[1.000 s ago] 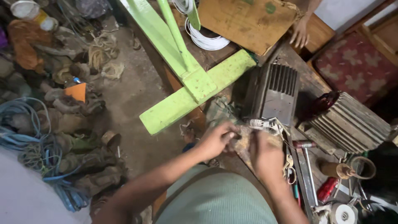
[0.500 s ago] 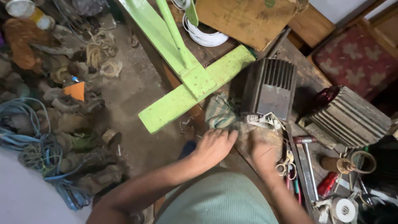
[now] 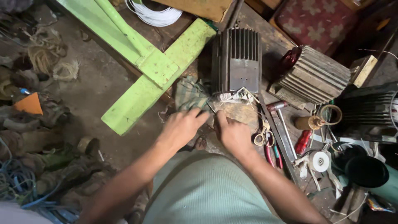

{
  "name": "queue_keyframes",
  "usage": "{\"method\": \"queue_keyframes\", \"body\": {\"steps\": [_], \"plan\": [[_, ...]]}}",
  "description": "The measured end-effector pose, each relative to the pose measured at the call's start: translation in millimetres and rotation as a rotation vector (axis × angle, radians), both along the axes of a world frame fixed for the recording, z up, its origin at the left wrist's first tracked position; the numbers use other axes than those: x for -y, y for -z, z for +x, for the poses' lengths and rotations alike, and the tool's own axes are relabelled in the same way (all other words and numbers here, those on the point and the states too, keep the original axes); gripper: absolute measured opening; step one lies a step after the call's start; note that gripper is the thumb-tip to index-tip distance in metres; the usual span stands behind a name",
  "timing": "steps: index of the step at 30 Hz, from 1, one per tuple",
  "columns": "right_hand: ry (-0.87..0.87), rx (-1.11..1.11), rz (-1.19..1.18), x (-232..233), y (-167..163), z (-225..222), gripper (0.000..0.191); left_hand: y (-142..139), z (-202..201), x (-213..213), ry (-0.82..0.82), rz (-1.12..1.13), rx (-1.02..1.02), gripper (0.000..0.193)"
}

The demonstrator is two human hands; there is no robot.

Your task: The person uses a knife to scrape and clean the terminal area of an electric motor, then flips it to inspect the stator. They wipe the work surface with a cloth, pick up a second motor, and use a hammer to tap the stator windings.

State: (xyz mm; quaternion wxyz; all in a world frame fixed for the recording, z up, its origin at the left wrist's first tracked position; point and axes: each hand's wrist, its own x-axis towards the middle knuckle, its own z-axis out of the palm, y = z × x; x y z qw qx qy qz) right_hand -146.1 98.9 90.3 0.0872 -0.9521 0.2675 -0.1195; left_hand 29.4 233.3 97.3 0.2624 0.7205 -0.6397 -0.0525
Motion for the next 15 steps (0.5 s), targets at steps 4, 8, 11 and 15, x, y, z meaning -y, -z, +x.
{"method": "queue_keyframes", "body": {"steps": [4, 8, 11, 15], "plan": [[0.059, -0.042, 0.017, 0.3, 27.2, -0.1, 0.013, -6.4, 1.2, 0.5, -0.039, 0.166, 0.082, 0.026], [-0.136, -0.024, 0.242, 2.9, 45.0, -13.4, 0.026, 0.4, -2.4, -3.1, -0.025, 0.162, 0.240, 0.016], [0.101, -0.200, 0.079, -1.5, 55.4, -12.7, 0.015, 10.1, -7.6, -7.6, -0.060, 0.115, 0.275, 0.013], [-0.502, -0.322, 0.123, -15.2, 49.6, -4.2, 0.020, 23.2, -14.8, 0.4, -0.072, 0.261, 0.032, 0.014]]}}
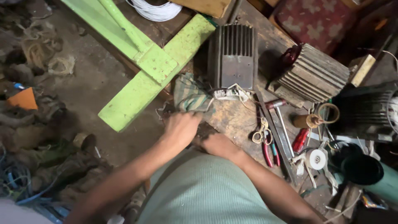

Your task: The person uses a knife to scrape and clean the terminal area of an electric motor, then flips it to inspect the stator. They wipe the work surface with a cloth, pick up a second motor, and use a hammer to tap the stator windings.

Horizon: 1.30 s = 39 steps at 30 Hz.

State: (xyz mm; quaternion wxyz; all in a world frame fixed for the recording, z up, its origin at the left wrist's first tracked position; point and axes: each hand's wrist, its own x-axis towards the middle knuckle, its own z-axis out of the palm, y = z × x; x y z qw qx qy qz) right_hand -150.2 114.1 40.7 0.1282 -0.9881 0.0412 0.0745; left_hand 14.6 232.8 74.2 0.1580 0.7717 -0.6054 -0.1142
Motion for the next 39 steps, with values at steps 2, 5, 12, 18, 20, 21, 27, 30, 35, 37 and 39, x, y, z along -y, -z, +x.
{"method": "queue_keyframes", "body": {"steps": [2, 5, 12, 18, 20, 21, 27, 30, 35, 37, 39], "plan": [[0.187, -0.103, 0.060, 3.1, -20.0, -0.1, 0.028, 4.3, 4.2, 11.0, -0.146, 0.196, -0.546, 0.017], [0.299, -0.293, 0.049, 13.1, -62.5, -9.7, 0.022, 4.8, 13.0, 18.5, -0.178, 0.034, -0.822, 0.022], [0.442, 0.272, 0.046, 11.1, -74.3, -8.7, 0.025, -17.0, 24.7, -13.1, 0.138, -0.216, 0.032, 0.035], [0.391, -0.105, -0.029, 0.7, -15.0, 6.9, 0.030, -30.4, 31.3, -13.5, 0.094, -0.156, 0.111, 0.031], [0.214, -0.216, -0.083, -4.3, -11.8, 5.2, 0.018, -30.2, 27.8, -13.9, 0.139, -0.112, 0.213, 0.028], [0.121, -0.270, -0.116, -3.9, -15.5, 3.0, 0.017, -29.3, 25.5, -14.2, 0.155, -0.124, 0.223, 0.028], [0.670, 0.012, -0.007, 25.2, -79.4, -22.9, 0.026, -23.6, 21.1, 5.5, 0.055, 0.103, -0.063, 0.021], [0.659, 0.087, 0.013, 23.9, -91.3, -25.1, 0.026, -26.9, 22.7, 19.6, -0.088, 0.248, -0.630, 0.024], [0.640, 0.451, -0.118, 4.5, -74.6, 1.4, 0.019, -37.9, 20.4, 9.0, -0.131, -0.196, -0.918, 0.016], [0.483, 0.387, -0.136, 2.7, -61.9, 11.8, 0.026, -39.7, 23.7, 4.5, 0.088, -0.202, -0.322, 0.024], [0.512, 0.295, -0.143, 7.3, -48.5, 15.8, 0.030, -39.1, 27.6, 5.0, 0.217, -0.187, 0.023, 0.026]]}}
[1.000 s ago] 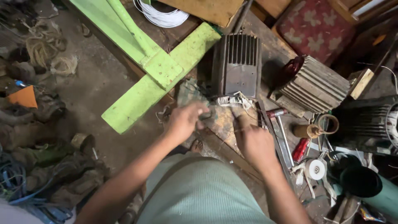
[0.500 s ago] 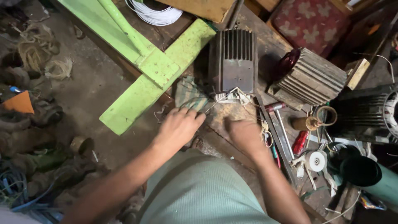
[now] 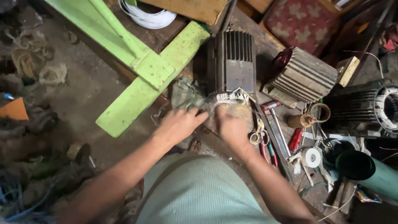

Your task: The person uses a knife to scrape and clean the terminal area of an electric motor, then flips it to inspect the stator. They wipe the work surface with a cloth, pick up a second motor, and use a hammer to tap the stator windings.

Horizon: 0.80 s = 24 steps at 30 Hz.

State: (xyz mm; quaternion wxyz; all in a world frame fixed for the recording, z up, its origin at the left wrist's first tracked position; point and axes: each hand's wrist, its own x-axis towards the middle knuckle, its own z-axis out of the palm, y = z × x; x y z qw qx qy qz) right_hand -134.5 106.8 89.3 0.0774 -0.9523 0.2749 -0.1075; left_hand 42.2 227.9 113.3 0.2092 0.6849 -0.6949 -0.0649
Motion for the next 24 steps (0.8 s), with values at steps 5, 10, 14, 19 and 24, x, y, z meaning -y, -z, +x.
{"method": "queue_keyframes", "body": {"steps": [5, 10, 14, 19, 24], "plan": [[-0.053, -0.050, 0.231, 14.3, 34.5, -11.4, 0.039, 9.7, -1.7, -0.6, -0.001, 0.018, 0.104, 0.015], [0.049, -0.064, 0.261, 6.9, 56.5, -11.8, 0.032, 36.1, -14.9, -9.9, -0.036, 0.029, 0.292, 0.014], [-0.115, -0.006, 0.457, 3.2, 38.8, -8.4, 0.019, 69.8, -25.9, 1.0, -0.184, 0.360, 0.164, 0.014], [0.046, 0.121, 0.293, 8.4, -2.4, -11.6, 0.017, 83.0, -17.9, -0.7, -0.272, 0.353, -0.929, 0.022], [-0.046, 0.021, 0.093, 5.8, 6.4, -7.3, 0.022, 41.1, -4.0, -13.1, -0.117, 0.034, -0.059, 0.037]]}}
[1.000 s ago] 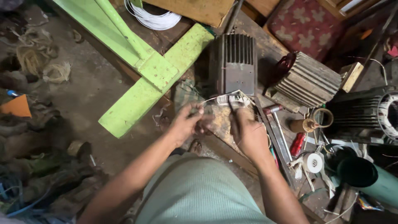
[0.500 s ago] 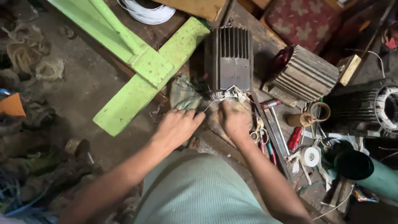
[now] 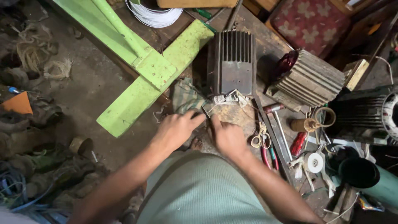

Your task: The person uses a knife to scrape and clean the terminal area of an electric motor, then flips it to inspect the stator. They wipe the work surface with a cloth, pick up a second motor, and use a hammer to tap the stator windings.

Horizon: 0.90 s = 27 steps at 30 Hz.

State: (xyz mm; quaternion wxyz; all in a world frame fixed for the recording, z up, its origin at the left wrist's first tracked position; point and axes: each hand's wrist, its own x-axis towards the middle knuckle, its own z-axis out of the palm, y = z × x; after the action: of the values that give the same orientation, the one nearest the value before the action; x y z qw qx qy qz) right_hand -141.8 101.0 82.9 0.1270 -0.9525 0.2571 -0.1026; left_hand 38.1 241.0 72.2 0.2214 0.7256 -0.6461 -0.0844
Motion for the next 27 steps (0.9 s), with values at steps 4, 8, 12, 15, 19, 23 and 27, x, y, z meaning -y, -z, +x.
{"method": "queue_keyframes", "body": {"steps": [4, 8, 12, 15, 19, 23, 27], "plan": [[0.050, -0.082, -0.023, 6.2, 27.6, -0.3, 0.029, -32.9, -3.7, 14.2, 0.032, 0.161, 0.128, 0.027], [-0.160, 0.034, 0.198, 11.8, 34.7, -2.1, 0.045, -38.1, -9.3, 19.0, 0.069, 0.056, 0.224, 0.034], [0.064, -0.056, 0.092, 7.2, 22.7, 0.6, 0.028, -20.3, -23.8, 18.8, 0.033, 0.108, 0.290, 0.022], [-0.117, -0.011, 0.238, 4.2, 11.9, -0.4, 0.036, -6.3, -28.6, 23.7, -0.056, 0.181, 0.108, 0.026], [0.083, 0.032, 0.304, 8.4, 2.7, -10.2, 0.023, -3.9, -24.3, 20.4, -0.143, 0.233, -0.243, 0.022], [0.034, 0.154, 0.084, 12.7, 4.0, -10.7, 0.022, -17.5, -16.3, 5.7, -0.064, -0.051, -0.094, 0.034], [0.062, -0.137, 0.186, 7.5, 16.6, 2.3, 0.045, -29.0, -14.7, 8.1, -0.008, 0.039, 0.064, 0.037]]}}
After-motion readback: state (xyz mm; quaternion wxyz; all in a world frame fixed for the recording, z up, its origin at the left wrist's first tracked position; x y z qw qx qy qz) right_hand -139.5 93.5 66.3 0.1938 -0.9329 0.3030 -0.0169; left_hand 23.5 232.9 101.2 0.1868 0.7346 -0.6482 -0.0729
